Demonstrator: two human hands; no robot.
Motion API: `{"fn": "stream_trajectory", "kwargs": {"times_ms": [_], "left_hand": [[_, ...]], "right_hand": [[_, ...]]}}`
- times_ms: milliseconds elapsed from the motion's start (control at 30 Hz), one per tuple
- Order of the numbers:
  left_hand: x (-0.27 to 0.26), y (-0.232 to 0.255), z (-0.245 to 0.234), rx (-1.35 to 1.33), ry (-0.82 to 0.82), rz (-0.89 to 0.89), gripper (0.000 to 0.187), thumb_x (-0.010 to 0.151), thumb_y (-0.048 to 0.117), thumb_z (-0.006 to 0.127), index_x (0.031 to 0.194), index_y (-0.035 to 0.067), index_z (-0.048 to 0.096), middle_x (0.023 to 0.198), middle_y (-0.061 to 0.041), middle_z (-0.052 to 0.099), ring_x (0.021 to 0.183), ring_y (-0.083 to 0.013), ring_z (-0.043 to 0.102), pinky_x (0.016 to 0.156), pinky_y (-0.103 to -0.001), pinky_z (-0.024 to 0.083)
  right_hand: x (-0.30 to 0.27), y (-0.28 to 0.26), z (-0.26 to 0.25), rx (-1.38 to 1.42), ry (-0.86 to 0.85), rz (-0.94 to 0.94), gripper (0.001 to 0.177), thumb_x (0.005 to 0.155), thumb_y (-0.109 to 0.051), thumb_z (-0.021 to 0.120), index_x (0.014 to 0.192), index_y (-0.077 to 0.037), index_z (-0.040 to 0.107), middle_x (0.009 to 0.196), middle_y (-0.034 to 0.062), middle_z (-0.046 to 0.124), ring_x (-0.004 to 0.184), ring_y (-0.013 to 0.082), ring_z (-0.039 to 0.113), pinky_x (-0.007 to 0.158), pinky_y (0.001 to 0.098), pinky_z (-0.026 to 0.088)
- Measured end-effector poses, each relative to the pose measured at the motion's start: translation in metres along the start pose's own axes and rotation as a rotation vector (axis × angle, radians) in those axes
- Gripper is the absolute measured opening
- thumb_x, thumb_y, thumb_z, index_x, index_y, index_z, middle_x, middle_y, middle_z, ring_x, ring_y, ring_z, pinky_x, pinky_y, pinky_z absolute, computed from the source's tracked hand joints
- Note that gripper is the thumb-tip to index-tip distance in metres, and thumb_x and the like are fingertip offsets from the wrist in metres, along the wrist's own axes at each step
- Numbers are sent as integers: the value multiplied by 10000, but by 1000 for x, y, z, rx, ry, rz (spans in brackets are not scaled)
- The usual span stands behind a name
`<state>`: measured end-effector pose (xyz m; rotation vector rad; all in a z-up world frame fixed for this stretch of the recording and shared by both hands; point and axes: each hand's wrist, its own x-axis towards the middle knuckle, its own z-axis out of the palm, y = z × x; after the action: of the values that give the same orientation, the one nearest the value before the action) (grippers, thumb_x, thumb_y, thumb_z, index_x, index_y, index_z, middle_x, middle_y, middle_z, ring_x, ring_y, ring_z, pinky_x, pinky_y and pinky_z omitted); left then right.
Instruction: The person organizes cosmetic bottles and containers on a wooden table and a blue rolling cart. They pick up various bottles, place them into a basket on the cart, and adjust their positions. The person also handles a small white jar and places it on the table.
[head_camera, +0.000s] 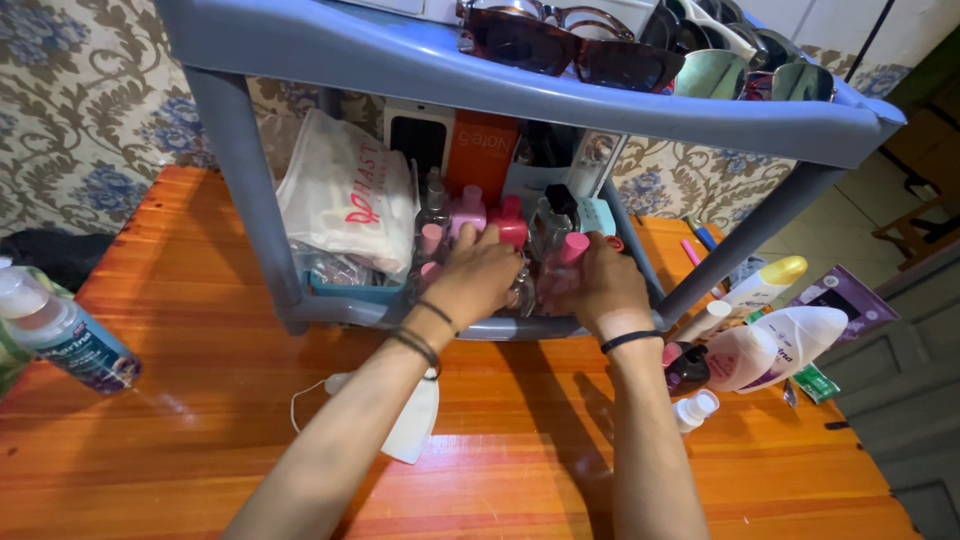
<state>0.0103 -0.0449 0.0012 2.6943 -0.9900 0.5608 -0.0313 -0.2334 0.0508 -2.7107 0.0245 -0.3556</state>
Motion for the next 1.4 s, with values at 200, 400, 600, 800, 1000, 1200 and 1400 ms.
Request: {"fn": "stream_trajectory", "kwargs": {"times_ms": [200,400,600,800,1000,1200,1400], "left_hand": [[35,-18,8,53,-227,-73,258,791,292,814,971,114,764,1064,-93,721,1214,-292,525,1040,-543,295],[52,-30,13,70,-180,-113,300,747,279,836,1034,215,773,1065,-75,725,1200,-295,544,1169,-590,143],[65,-42,25,30,-226,-167,387,724,324,856,1097,277,768,1080,-69,748,1183,-258,598,1148,-504,242],[52,-48,16,77,-90,-129,444,658,347,874,1069,228,756,1133,-97,711,1266,-386,511,1069,-565,230],[28,-70,-3,89,-245,-211,480,793,323,795,1191,74,698,1064,-150,763,1161,-354,644,1179,-579,247],[31,-64,-14,123,-368,-243,385,732,294,816,1107,227,762,1115,-113,741,1208,-310,623,1241,-586,152],[35,-65,-22,65,-404,-258,265,852,263,687,1103,210,753,1165,-123,734,1234,-327,626,1209,-606,173]], "right_hand": [[-1,-2,-4,74,-26,10,898,444,-244,985,1233,-87,585,932,197,733,924,399,709,774,468,552],[-2,-1,-3,99,-37,-23,776,450,-233,986,1119,-75,627,906,160,732,901,364,716,763,448,555],[-2,-1,-4,66,-44,10,737,472,-226,983,1095,-56,627,897,166,735,896,364,724,762,452,562],[-2,-10,19,151,-60,-66,766,505,-193,961,1179,-76,617,942,182,758,929,367,732,787,449,568],[-6,-26,40,269,-61,-164,666,582,-216,961,1156,-79,652,910,171,755,903,356,736,798,431,568],[-1,-22,58,725,-292,-233,632,578,-147,854,1160,-84,616,976,66,762,901,241,762,788,375,604],[5,-15,61,270,-324,-148,602,709,-211,895,1231,-62,634,1016,125,759,969,246,728,872,381,556]]}}
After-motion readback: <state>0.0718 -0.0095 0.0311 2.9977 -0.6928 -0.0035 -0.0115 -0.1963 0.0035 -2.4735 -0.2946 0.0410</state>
